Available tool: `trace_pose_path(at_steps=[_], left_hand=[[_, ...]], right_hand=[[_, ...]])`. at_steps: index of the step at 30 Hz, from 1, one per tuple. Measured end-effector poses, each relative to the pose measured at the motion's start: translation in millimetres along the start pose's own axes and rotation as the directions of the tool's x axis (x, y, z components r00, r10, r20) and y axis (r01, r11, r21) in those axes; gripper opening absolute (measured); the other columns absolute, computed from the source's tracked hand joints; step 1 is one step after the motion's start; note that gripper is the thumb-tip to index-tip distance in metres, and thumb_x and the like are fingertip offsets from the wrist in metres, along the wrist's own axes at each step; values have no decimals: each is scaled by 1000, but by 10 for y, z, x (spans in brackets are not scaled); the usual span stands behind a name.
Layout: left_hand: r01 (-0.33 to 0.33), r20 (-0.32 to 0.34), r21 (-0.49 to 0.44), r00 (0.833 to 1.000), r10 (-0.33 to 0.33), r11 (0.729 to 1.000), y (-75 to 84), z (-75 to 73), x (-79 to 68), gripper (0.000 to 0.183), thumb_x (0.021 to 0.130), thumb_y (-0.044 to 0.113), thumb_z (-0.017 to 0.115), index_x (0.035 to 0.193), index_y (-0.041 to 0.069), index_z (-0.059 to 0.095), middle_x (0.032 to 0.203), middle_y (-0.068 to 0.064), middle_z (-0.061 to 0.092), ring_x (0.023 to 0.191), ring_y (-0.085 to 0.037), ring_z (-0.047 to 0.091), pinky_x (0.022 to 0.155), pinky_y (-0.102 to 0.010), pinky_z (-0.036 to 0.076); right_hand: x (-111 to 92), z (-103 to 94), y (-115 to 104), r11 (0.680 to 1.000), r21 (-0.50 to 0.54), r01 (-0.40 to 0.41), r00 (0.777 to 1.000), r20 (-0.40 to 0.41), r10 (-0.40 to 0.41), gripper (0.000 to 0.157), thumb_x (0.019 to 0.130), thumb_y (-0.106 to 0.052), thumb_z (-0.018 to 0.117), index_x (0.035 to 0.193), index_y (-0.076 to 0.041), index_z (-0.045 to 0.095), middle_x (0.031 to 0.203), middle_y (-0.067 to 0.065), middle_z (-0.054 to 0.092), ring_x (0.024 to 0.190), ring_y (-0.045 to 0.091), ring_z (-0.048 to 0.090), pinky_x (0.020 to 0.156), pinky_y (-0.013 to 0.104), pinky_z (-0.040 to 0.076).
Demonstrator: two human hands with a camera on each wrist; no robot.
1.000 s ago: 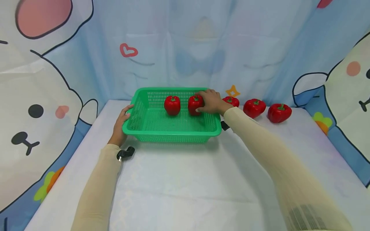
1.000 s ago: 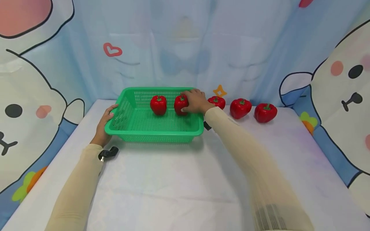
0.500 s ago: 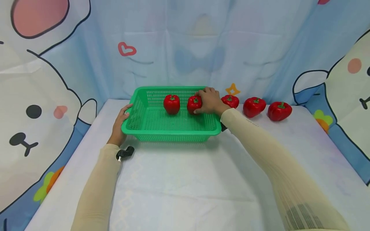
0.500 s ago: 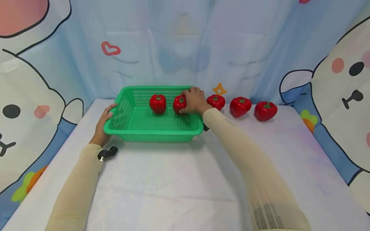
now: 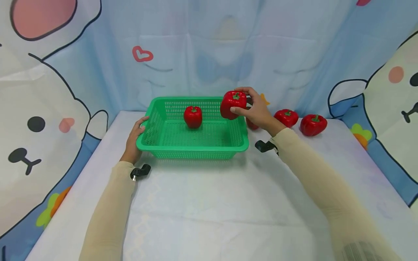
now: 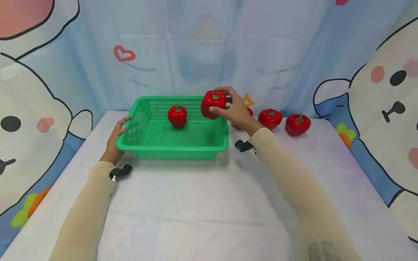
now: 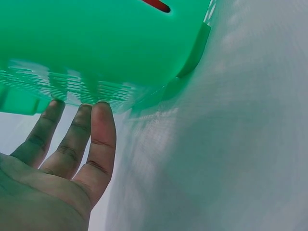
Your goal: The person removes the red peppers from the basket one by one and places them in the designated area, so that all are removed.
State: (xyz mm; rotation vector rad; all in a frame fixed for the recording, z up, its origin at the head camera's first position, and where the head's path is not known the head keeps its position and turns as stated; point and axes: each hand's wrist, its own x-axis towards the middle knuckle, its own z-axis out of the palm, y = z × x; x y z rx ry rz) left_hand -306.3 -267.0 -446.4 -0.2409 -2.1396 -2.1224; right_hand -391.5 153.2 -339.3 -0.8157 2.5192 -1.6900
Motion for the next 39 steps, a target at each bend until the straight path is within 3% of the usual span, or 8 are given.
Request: trace_pose_path(at_steps=[5, 12, 17, 21, 28, 39], left_hand=[[-8, -1, -18, 1000, 8, 1000, 1, -7, 4, 49, 107, 37, 30, 154, 25, 29, 155, -12, 28, 107, -13, 50, 85, -19, 46], [5, -2, -3, 1000, -5, 1000, 9, -2, -7, 50, 107, 38, 30, 155, 26, 27, 157, -11, 26, 111, -14, 49, 87, -18, 45], [4, -6, -2, 1000, -4, 1000, 23, -7, -10, 49, 106, 38, 30, 154, 27, 28, 153, -12, 30, 103, -11, 51, 83, -19, 47], [-4, -3, -21, 1000, 4, 1000, 25, -11, -22, 49, 107, 37, 29, 154, 26, 28, 146, -9, 34, 97, -10, 53, 81, -19, 48], [-6, 2, -44, 1000, 6, 999, 14, -3, -38, 48, 107, 35, 30, 154, 26, 29, 137, -2, 39, 96, -8, 53, 81, -18, 49], [-17, 9, -45, 1000, 17, 999, 33, 23, -30, 49, 107, 37, 31, 154, 26, 29, 147, -8, 33, 104, -13, 51, 85, -20, 47]], right_hand=[[-239, -285, 104, 987, 160, 24, 999, 38, -30, 65, 92, -9, 64, 151, -14, 38, 142, 4, 46, 121, 17, 50, 85, 20, 55], [-557, -582, 353, 992, 82, -99, 995, -12, 101, 69, 90, -10, 71, 151, -15, 39, 146, 4, 45, 117, 10, 53, 83, 17, 54], [-704, -654, 597, 982, 0, -187, 982, -13, 187, 73, 89, -16, 74, 151, -15, 37, 146, 7, 44, 119, 16, 52, 81, 20, 55], [-752, -671, 760, 956, -121, -266, 964, -5, 267, 79, 87, -25, 77, 153, -18, 35, 151, 11, 40, 128, 27, 46, 85, 25, 55], [-766, -681, 968, 926, -211, -313, 948, -7, 318, 85, 85, -31, 79, 154, -15, 32, 156, 15, 35, 141, 39, 36, 103, 54, 45], [-789, -684, 954, 919, -249, -305, 951, -22, 310, 87, 83, -34, 80, 153, -15, 32, 150, 16, 40, 133, 38, 41, 99, 58, 47]])
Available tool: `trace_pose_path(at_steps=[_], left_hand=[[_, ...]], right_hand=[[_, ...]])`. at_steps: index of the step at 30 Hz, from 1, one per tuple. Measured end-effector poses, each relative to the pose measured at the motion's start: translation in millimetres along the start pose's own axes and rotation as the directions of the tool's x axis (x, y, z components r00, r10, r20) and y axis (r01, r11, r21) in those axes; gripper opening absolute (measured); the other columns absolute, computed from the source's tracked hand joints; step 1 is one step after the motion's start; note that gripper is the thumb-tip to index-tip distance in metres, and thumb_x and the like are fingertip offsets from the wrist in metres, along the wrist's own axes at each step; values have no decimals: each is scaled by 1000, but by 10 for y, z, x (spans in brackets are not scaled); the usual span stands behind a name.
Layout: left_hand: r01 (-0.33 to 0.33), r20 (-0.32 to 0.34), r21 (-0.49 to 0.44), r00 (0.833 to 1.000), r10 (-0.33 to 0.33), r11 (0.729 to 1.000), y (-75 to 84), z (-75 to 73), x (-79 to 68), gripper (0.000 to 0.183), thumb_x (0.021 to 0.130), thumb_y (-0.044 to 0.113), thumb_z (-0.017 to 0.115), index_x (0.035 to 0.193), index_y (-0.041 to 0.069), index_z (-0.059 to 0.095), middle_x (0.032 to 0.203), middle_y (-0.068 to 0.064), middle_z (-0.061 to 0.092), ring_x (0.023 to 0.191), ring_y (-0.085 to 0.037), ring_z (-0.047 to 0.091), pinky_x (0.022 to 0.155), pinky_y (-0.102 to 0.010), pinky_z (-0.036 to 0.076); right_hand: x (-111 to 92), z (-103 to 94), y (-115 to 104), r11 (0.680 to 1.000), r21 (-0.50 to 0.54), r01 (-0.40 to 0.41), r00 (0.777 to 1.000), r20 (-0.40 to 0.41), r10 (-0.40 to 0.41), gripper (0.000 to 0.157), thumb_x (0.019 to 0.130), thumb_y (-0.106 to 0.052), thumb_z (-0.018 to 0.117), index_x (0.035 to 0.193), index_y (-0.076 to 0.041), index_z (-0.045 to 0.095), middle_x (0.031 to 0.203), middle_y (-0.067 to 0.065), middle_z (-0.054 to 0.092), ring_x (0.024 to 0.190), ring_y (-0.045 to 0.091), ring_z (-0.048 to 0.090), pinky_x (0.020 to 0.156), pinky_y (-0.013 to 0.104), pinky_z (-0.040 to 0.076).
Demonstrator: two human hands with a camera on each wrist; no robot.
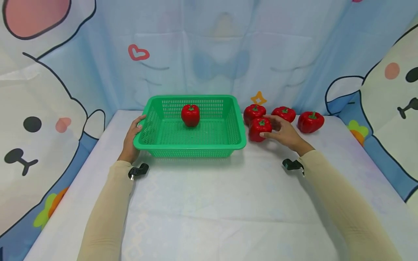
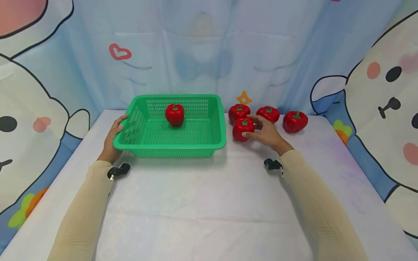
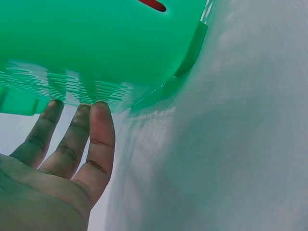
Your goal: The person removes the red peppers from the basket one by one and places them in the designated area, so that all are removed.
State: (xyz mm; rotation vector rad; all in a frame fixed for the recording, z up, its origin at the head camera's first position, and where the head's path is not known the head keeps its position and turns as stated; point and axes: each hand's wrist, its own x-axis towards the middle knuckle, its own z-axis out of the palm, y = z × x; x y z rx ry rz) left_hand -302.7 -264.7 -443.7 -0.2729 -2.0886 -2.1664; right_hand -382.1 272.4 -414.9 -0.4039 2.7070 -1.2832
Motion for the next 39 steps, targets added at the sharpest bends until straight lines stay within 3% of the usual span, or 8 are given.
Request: trace_pose_path(at_steps=[9, 17, 22, 25, 28, 31, 34, 39], left_hand=[[-12, 6, -7, 1000, 12, 1000, -8, -3, -4, 49, 107, 37, 31, 155, 26, 27, 148, -8, 32, 106, -14, 50, 86, -20, 47], [-15, -1, -30, 1000, 15, 999, -26, 0, 10, 49, 106, 37, 32, 154, 25, 29, 140, -4, 38, 103, -14, 52, 84, -20, 48], [-11, 16, -18, 1000, 11, 1000, -6, -16, 9, 50, 107, 38, 31, 155, 24, 27, 145, -6, 34, 106, -12, 51, 87, -20, 47], [-17, 12, -4, 1000, 17, 1000, 28, -41, 6, 51, 106, 39, 32, 155, 24, 27, 149, -8, 32, 106, -11, 50, 86, -19, 46], [-15, 4, 15, 1000, 15, 1000, 57, -56, 4, 51, 106, 40, 32, 155, 25, 27, 152, -9, 29, 105, -10, 50, 85, -18, 46], [2, 8, 25, 1000, -2, 1000, 58, -57, 2, 51, 107, 40, 31, 155, 27, 26, 154, -10, 27, 104, -9, 50, 85, -17, 46], [10, 17, 26, 1000, -10, 1000, 69, -48, -25, 50, 107, 39, 30, 156, 27, 25, 155, -12, 25, 105, -11, 50, 85, -18, 47], [7, 12, 17, 1000, -7, 1000, 10, 3, -16, 51, 107, 41, 31, 156, 28, 25, 158, -10, 22, 113, -13, 47, 89, -18, 44]], right_hand=[[-35, 16, -14, 1000, -19, 8, 999, 36, -7, 87, 83, -34, 79, 154, -18, 31, 151, 16, 39, 133, 39, 41, 99, 59, 47], [-66, -6, -116, 1000, 3, 13, 998, 54, -13, 88, 86, -32, 77, 156, -16, 27, 157, 16, 32, 141, 41, 32, 103, 60, 43], [-90, -33, -224, 992, -78, 98, 993, -63, -103, 71, 93, -35, 67, 152, -11, 36, 153, 17, 38, 139, 40, 35, 106, 63, 38], [-70, 26, -390, 976, -104, 191, 961, -184, -207, 60, 96, -33, 62, 147, -7, 43, 149, 18, 43, 135, 38, 38, 106, 64, 36], [-4, 137, -649, 961, -127, 246, 940, -212, -268, 59, 96, -34, 62, 145, -6, 45, 147, 17, 45, 135, 37, 39, 106, 63, 35], [56, 257, -992, 964, -179, 195, 969, -114, -217, 64, 95, -38, 62, 148, -10, 41, 149, 17, 43, 138, 37, 37, 108, 62, 34], [148, 386, -1382, 978, -185, 100, 995, 35, -96, 70, 95, -40, 63, 152, -13, 33, 154, 16, 37, 140, 37, 36, 109, 59, 36], [384, 606, -1924, 993, -118, -3, 974, 225, 30, 79, 91, -41, 68, 156, -20, 27, 159, 13, 30, 145, 32, 31, 111, 54, 37]])
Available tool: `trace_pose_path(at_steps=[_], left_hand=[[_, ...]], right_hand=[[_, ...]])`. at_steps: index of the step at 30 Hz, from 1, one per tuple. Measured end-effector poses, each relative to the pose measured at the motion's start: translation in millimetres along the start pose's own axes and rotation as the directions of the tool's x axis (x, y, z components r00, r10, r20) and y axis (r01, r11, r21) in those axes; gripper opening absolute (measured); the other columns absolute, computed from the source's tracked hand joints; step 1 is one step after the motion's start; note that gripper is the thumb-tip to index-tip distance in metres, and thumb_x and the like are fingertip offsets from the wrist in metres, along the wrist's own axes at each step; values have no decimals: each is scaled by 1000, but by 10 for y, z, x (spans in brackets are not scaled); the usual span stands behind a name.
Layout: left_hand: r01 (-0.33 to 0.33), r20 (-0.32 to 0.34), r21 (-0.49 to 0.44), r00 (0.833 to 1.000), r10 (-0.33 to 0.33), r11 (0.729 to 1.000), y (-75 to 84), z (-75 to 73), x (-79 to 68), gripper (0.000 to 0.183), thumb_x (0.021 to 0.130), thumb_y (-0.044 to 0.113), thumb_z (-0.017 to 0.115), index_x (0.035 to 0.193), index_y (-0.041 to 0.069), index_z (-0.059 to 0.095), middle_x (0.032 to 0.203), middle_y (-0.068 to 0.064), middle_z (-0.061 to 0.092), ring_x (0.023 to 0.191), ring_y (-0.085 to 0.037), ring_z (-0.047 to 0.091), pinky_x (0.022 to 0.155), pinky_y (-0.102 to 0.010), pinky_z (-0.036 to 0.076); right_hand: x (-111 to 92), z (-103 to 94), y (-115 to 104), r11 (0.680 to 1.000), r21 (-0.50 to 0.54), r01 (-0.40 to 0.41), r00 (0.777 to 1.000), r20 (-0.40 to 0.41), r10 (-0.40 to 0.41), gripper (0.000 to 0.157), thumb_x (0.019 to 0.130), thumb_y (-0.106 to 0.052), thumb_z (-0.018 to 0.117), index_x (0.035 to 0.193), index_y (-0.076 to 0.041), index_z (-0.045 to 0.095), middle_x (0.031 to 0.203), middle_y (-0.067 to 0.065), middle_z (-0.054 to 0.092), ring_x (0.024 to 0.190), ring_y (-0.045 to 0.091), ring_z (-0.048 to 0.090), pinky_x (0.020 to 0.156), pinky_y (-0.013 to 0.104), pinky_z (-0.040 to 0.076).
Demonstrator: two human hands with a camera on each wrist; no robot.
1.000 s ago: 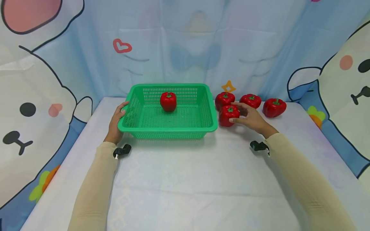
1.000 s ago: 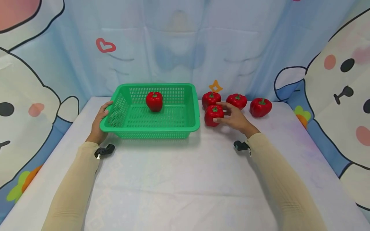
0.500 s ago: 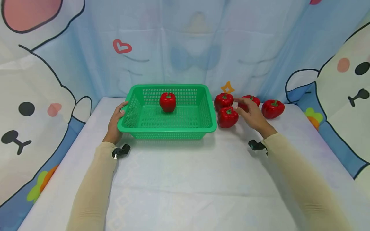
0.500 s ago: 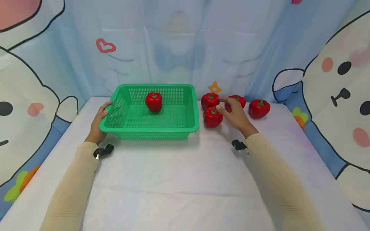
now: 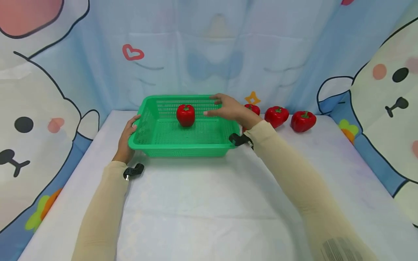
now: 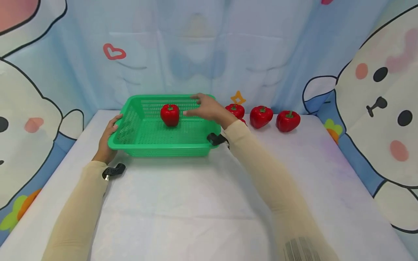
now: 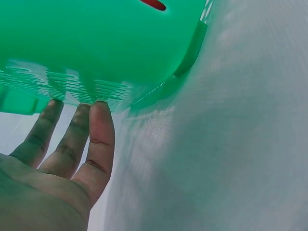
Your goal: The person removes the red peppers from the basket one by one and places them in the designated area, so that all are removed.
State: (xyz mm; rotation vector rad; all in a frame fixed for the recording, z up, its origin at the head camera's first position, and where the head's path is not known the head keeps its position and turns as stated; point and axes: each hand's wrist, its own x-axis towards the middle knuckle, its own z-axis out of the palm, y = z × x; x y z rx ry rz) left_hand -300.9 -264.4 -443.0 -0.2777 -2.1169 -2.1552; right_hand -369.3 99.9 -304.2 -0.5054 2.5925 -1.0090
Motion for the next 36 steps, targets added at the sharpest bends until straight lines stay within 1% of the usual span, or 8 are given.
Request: trace_pose_path(at_steps=[2, 5, 10, 14, 18, 23, 29, 36], left_hand=[[5, -1, -6, 1000, -5, 1000, -19, 17, 10, 52, 106, 42, 31, 156, 28, 24, 160, -8, 19, 119, -13, 44, 92, -18, 42], [12, 7, -13, 1000, -12, 1000, -41, 29, 5, 51, 106, 42, 31, 156, 29, 24, 160, -9, 19, 119, -15, 43, 92, -19, 42], [13, 0, 16, 1000, -13, 1000, -57, 0, -42, 51, 107, 42, 30, 156, 30, 25, 159, -9, 21, 119, -16, 43, 90, -18, 43], [9, -4, 24, 1000, -9, 1000, -64, -6, -57, 51, 107, 42, 30, 156, 29, 24, 161, -7, 20, 124, -17, 41, 92, -19, 42], [19, -5, 17, 1000, -19, 1000, -76, 25, -46, 51, 107, 41, 30, 156, 28, 24, 161, -8, 20, 124, -18, 41, 93, -20, 42], [17, -10, 34, 1000, -17, 999, -81, 44, -21, 51, 106, 40, 30, 155, 28, 25, 159, -8, 24, 121, -16, 44, 91, -18, 43], [-6, -6, 47, 1000, 6, 999, -53, 19, 11, 51, 107, 39, 29, 156, 26, 24, 159, -10, 24, 118, -17, 47, 89, -19, 45], [7, -25, 49, 1000, -5, 999, -40, -18, 30, 50, 107, 38, 28, 156, 27, 25, 158, -7, 26, 119, -20, 45, 89, -21, 44]], right_hand=[[159, 61, -135, 1000, 18, 9, 999, 38, -10, 78, 91, -36, 70, 155, -20, 29, 159, 12, 30, 146, 31, 31, 111, 53, 37], [395, 172, -223, 999, 34, 17, 998, 64, -19, 75, 90, -30, 71, 154, -20, 33, 160, 10, 30, 145, 30, 32, 110, 51, 39], [689, 405, -277, 999, 13, -30, 997, 75, 28, 74, 89, -24, 72, 153, -14, 35, 162, 7, 24, 145, 30, 32, 110, 47, 40], [844, 542, -280, 998, -27, -58, 996, 64, 60, 75, 90, -21, 72, 153, -13, 33, 161, 9, 26, 143, 32, 34, 108, 46, 42], [920, 613, -257, 995, -57, -84, 994, 68, 88, 76, 90, -21, 72, 154, -13, 32, 158, 10, 30, 141, 31, 37, 107, 45, 44], [948, 651, -241, 990, -100, -99, 992, 66, 106, 77, 90, -22, 72, 154, -13, 31, 155, 11, 35, 140, 30, 39, 106, 43, 45], [986, 664, -247, 988, -132, -80, 995, 43, 86, 74, 89, -18, 72, 152, -10, 35, 154, 12, 38, 137, 31, 42, 103, 42, 47], [1017, 708, -213, 992, -121, -45, 999, 13, 47, 73, 88, -18, 74, 149, -8, 36, 152, 13, 39, 135, 32, 43, 101, 43, 48]])
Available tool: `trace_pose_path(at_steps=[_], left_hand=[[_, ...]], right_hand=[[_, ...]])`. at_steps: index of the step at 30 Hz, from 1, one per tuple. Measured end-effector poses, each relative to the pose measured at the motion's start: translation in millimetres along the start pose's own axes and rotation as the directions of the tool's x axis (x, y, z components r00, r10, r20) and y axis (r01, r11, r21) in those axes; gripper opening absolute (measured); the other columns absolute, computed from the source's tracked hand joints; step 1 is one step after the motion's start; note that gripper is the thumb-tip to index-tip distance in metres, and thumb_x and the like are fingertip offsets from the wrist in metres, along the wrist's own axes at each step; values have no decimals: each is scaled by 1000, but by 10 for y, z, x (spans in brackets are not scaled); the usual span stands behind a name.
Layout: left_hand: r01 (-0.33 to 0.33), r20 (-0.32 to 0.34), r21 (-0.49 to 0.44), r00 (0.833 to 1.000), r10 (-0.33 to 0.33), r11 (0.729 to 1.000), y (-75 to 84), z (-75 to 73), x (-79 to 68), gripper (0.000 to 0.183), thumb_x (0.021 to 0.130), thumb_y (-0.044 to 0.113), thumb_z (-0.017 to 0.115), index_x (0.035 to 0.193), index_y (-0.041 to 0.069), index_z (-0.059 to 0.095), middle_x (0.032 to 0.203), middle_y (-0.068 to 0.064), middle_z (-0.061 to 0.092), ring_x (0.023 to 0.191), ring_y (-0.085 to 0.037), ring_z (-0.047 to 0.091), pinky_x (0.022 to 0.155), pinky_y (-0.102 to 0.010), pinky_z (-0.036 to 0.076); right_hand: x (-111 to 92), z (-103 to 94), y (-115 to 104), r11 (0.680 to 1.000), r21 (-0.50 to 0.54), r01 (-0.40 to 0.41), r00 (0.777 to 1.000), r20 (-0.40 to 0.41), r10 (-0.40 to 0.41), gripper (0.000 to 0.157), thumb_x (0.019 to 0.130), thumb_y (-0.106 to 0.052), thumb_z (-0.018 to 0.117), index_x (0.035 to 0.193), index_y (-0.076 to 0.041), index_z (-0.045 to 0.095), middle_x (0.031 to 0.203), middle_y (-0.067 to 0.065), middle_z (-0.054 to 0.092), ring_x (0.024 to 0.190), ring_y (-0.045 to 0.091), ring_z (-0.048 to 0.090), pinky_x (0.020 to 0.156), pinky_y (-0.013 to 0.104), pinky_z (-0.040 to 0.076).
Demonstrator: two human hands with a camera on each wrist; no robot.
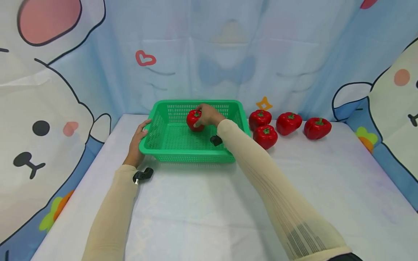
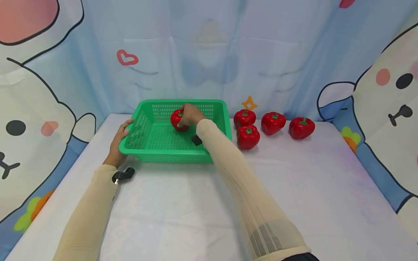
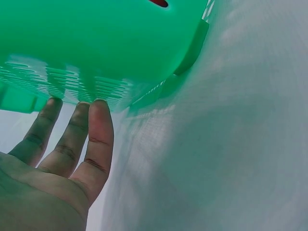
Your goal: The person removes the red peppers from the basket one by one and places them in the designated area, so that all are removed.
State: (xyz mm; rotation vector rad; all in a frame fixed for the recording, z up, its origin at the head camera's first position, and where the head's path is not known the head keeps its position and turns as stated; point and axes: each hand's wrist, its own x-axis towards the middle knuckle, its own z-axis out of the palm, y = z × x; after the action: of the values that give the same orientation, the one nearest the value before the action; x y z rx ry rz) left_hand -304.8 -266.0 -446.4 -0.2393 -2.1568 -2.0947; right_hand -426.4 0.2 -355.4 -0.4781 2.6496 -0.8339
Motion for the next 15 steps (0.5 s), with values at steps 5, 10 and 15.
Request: trace_pose_path(at_steps=[5, 10, 15], left_hand=[[1, 1, 26, 1000, -1, 1000, 0, -5, -6, 50, 108, 38, 27, 156, 27, 24, 160, -7, 24, 121, -20, 44, 90, -21, 43], [6, 9, 37, 1000, -6, 999, 76, 7, -45, 49, 109, 31, 24, 157, 24, 22, 160, -9, 22, 122, -22, 44, 90, -21, 44], [-1, 24, 35, 1000, 0, 999, 213, 43, -107, 50, 108, 29, 24, 157, 19, 22, 158, -14, 25, 116, -24, 47, 89, -24, 46]], right_hand=[[-55, -33, 23, 996, 70, 60, 998, -23, -59, 72, 89, -18, 73, 149, -6, 36, 150, 15, 41, 133, 32, 45, 99, 43, 50], [-173, -175, 22, 973, 179, 146, 988, -73, -135, 71, 87, -21, 74, 146, -6, 36, 145, 15, 43, 128, 31, 48, 96, 43, 52], [-398, -405, 85, 940, 218, 262, 960, -162, -230, 69, 86, -28, 76, 143, -9, 42, 141, 13, 47, 124, 28, 49, 92, 44, 54]])
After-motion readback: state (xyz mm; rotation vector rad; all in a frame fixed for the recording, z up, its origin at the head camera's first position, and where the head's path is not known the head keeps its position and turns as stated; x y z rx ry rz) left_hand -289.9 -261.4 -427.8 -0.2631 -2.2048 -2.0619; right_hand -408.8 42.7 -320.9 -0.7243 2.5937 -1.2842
